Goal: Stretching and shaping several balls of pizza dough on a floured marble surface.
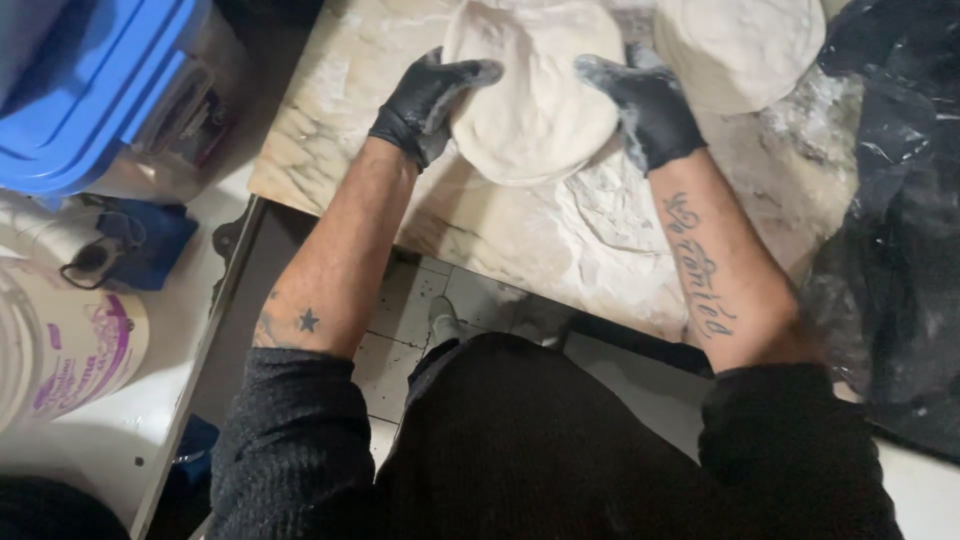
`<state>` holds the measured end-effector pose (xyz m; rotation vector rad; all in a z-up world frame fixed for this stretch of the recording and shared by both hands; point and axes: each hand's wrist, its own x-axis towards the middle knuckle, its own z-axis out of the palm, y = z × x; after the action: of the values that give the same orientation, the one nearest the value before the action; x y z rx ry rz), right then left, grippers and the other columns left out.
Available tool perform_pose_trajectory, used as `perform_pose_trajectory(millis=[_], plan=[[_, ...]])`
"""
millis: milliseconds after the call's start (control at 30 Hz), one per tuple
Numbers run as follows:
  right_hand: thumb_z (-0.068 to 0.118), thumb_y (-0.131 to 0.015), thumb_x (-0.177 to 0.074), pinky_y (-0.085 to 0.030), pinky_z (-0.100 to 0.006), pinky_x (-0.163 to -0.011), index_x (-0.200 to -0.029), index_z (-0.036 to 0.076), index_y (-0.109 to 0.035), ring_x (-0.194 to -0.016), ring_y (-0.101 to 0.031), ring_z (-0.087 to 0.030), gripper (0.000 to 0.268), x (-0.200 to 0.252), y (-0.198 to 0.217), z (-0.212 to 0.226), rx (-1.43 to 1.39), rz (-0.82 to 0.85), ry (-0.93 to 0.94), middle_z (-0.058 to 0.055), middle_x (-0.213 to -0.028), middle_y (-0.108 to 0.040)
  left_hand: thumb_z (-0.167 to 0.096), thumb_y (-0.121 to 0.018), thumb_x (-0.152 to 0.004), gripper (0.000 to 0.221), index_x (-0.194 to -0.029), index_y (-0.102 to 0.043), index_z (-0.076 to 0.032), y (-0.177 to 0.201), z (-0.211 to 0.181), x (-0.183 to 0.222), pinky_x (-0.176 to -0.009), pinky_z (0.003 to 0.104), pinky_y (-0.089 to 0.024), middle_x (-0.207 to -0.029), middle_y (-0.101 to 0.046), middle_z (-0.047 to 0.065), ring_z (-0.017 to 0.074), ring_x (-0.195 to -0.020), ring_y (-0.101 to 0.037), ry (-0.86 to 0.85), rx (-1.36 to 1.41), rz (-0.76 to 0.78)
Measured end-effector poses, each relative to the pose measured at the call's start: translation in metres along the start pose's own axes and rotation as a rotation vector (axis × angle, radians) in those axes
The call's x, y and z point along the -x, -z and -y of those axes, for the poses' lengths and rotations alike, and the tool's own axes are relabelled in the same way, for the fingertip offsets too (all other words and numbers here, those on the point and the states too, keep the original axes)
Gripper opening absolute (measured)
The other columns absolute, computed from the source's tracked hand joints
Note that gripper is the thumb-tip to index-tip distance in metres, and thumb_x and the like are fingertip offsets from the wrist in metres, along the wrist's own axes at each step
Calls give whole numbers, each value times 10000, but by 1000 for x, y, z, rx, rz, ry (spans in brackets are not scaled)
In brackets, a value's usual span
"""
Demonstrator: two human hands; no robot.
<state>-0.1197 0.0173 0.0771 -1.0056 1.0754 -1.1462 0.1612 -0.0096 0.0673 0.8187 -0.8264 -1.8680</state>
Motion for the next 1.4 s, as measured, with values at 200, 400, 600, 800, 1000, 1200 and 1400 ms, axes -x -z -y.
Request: perform_pose_trajectory(millis=[200,400,600,800,1000,1200,1400], plan=[[69,-748,-970,-593,-306,-956,-1326,-53,-615,-1076,-708,-178,399,85,80,21,-3,-135,60,-93,-1190,-730,-149,-845,-821,516,-1237,-605,39,-66,73,-62,-891,348,-640,-1052,-759,114,221,-979,-751,92,20,246],[97,-740,-884,-567,-301,-794,-1229,64,-655,-970,-708,-146,357,127,161,-60,-96,-428,-162,-32,-1118,-739,-388,-856,-828,618,-1227,-654,39,-90,124,-79,-794,362,-517,-1031,-697,116,231,-916,-653,157,-814,-27],[262,-785,-978,-379,-448,-1236,-1557,-90,-360,-1494,-440,-332,800,163,126,2,927,-144,298,-270,-1590,-431,-423,-752,-930,700,-1403,-528,42,-134,122,25,-1126,491,-396,-1392,-560,255,397,-1304,-526,-690,-1598,-62],[554,-826,-695,-169,-577,-1230,-1563,0,-280,-1553,-111,-414,1166,160,97,14,1459,419,187,-270,-1658,-181,-530,-636,-944,792,-1427,-483,78,-160,149,65,-1219,484,-279,-1494,-480,292,383,-1422,-429,-584,-1941,405],[681,-781,-729,-108,-598,-1215,-1598,71,-228,-1546,-53,-433,1198,158,108,22,1535,704,131,-276,-1657,-85,-559,-505,-976,746,-1457,-541,9,-214,110,84,-1215,457,-320,-1481,-547,235,355,-1409,-487,3,-1986,460],[722,-759,-700,-140,-422,-1246,-1599,10,-174,-1561,-54,-392,1288,154,116,25,1501,626,-29,-274,-1654,-87,-633,-665,-758,843,-1199,-667,86,-175,155,55,-1048,485,-443,-1269,-648,290,391,-1200,-606,-1035,-1899,307],[718,-785,-693,-138,-380,-1257,-1559,-59,-203,-1591,-69,-350,1301,118,124,55,1432,835,-216,-291,-1686,-49,-610,-583,-922,652,-1209,-701,-37,-219,114,53,-1126,438,-468,-1310,-671,222,359,-1261,-625,-117,-1930,404]])
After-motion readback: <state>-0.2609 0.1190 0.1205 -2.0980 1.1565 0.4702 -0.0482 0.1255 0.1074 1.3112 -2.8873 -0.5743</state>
